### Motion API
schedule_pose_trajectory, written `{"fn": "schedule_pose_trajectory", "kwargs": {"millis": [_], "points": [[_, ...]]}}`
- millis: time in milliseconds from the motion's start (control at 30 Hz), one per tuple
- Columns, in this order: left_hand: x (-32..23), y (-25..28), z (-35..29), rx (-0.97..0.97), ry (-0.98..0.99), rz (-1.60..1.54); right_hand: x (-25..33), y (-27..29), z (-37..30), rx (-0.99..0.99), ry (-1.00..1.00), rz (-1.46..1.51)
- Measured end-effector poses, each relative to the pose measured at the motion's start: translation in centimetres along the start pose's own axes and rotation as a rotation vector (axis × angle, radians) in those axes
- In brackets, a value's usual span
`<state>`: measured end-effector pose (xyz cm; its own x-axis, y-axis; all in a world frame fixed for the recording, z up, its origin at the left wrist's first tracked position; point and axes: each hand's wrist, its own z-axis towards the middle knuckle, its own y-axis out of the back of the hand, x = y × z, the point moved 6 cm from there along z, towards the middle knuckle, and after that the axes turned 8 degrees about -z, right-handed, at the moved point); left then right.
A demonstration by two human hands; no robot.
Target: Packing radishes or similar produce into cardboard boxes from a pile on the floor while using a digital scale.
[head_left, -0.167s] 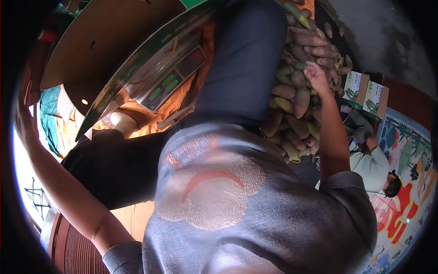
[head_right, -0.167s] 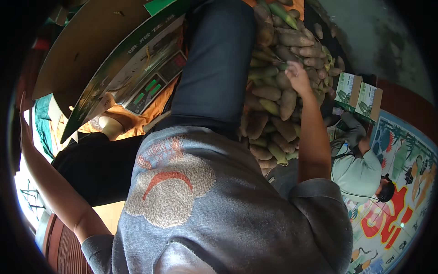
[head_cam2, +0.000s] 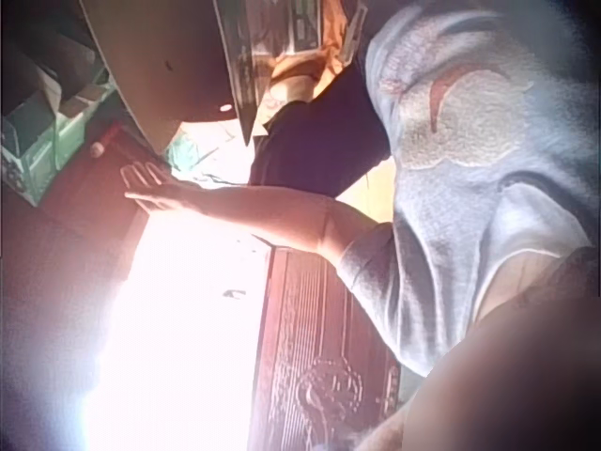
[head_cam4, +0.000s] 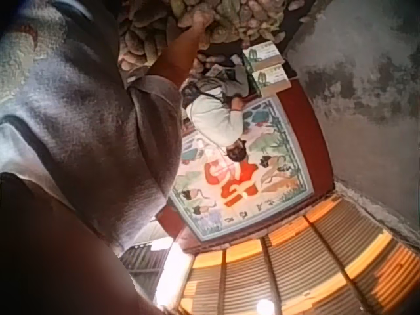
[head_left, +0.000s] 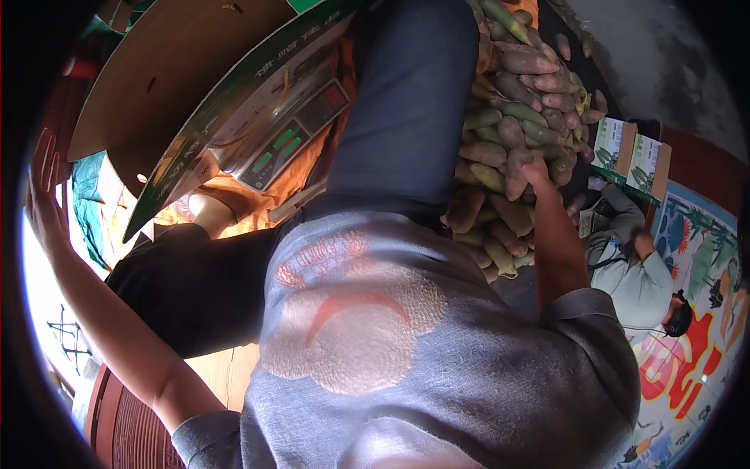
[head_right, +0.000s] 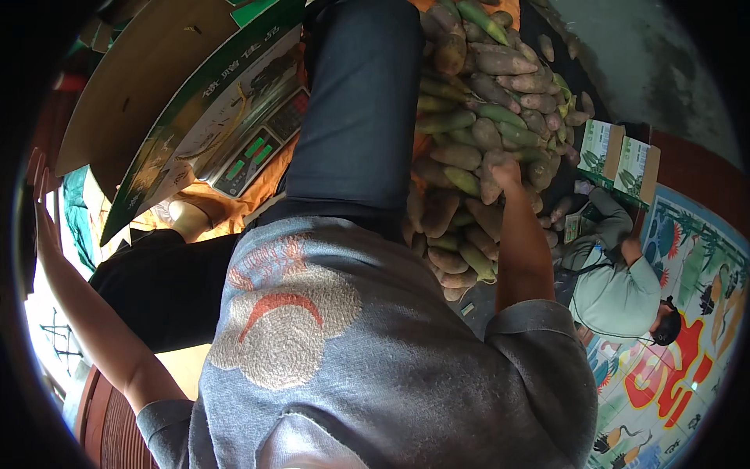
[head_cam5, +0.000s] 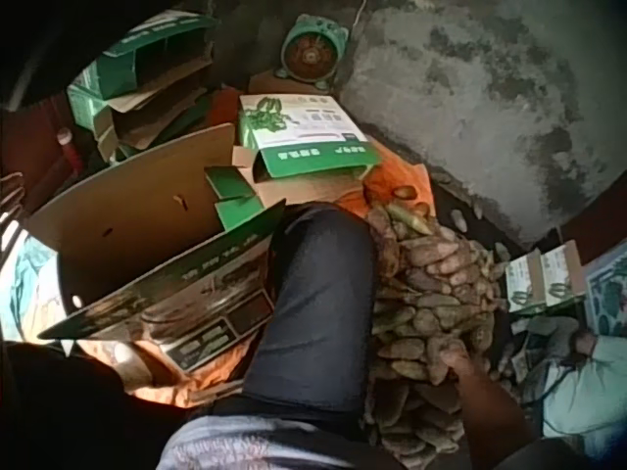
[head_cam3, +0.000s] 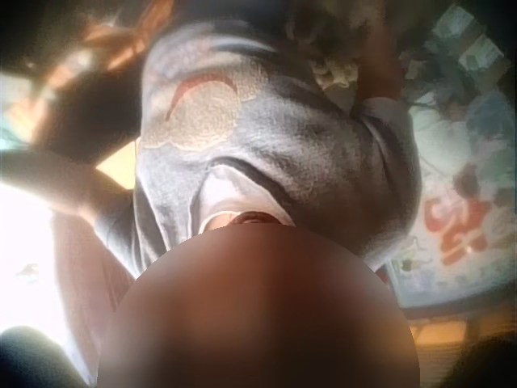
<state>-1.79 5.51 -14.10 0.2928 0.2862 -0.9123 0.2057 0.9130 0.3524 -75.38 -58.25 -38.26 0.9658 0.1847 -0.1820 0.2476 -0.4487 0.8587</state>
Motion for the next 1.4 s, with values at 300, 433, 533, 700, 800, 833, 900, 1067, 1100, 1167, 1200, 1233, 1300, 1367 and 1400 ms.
{"fn": "schedule_pose_trajectory", "kwargs": {"millis": [300,433,533,700,800,833,900,1067,1100,1167,1200,1233,1300,1367,1400], "points": [[4.6,4.0,0.6,-0.102,0.197,-0.222,-6.8,-8.9,1.0,-0.067,-0.297,0.682],[5.7,5.2,1.1,-0.061,0.15,-0.159,-4.6,-8.6,-0.1,-0.086,-0.577,0.362],[5.3,4.8,1.0,-0.059,0.127,-0.091,-4.1,-8.6,0.4,-0.042,-0.635,0.262],[7.4,4.7,0.5,-0.091,0.116,-0.078,-6.2,-8.4,1.8,-0.118,-0.575,0.415],[6.5,5.6,0.7,-0.096,0.115,-0.04,-2.3,-7.3,-1.9,-0.201,-0.665,0.271],[6.5,5.6,0.7,-0.101,0.117,-0.037,-1.8,-6.7,-2.0,-0.201,-0.66,0.269],[6.6,5.2,0.9,-0.091,0.098,-0.043,-1.0,-6.2,-1.9,-0.211,-0.602,0.34],[6.4,5.0,1.4,-0.098,0.096,-0.038,1.3,-5.2,-1.7,-0.232,-0.45,0.515],[6.3,5.1,1.4,-0.083,0.108,-0.036,2.0,-4.7,-1.6,-0.238,-0.415,0.546],[5.9,5.0,1.7,-0.072,0.119,-0.038,3.2,-3.7,-1.6,-0.252,-0.347,0.611],[5.4,4.8,2.1,-0.065,0.097,-0.036,3.8,-3.1,-1.6,-0.26,-0.315,0.645],[5.0,4.7,2.5,-0.059,0.075,-0.035,4.4,-2.5,-1.6,-0.269,-0.282,0.678],[4.2,4.5,2.8,-0.026,0.057,-0.034,6.0,-0.9,-2.1,-0.281,-0.21,0.738],[2.9,3.8,3.0,0.05,0.018,-0.016,9.5,5.0,-1.5,-0.417,0.115,0.921],[3.3,3.7,3.3,0.113,0.007,0.032,11.7,8.8,-1.5,-0.496,0.219,0.891]]}}
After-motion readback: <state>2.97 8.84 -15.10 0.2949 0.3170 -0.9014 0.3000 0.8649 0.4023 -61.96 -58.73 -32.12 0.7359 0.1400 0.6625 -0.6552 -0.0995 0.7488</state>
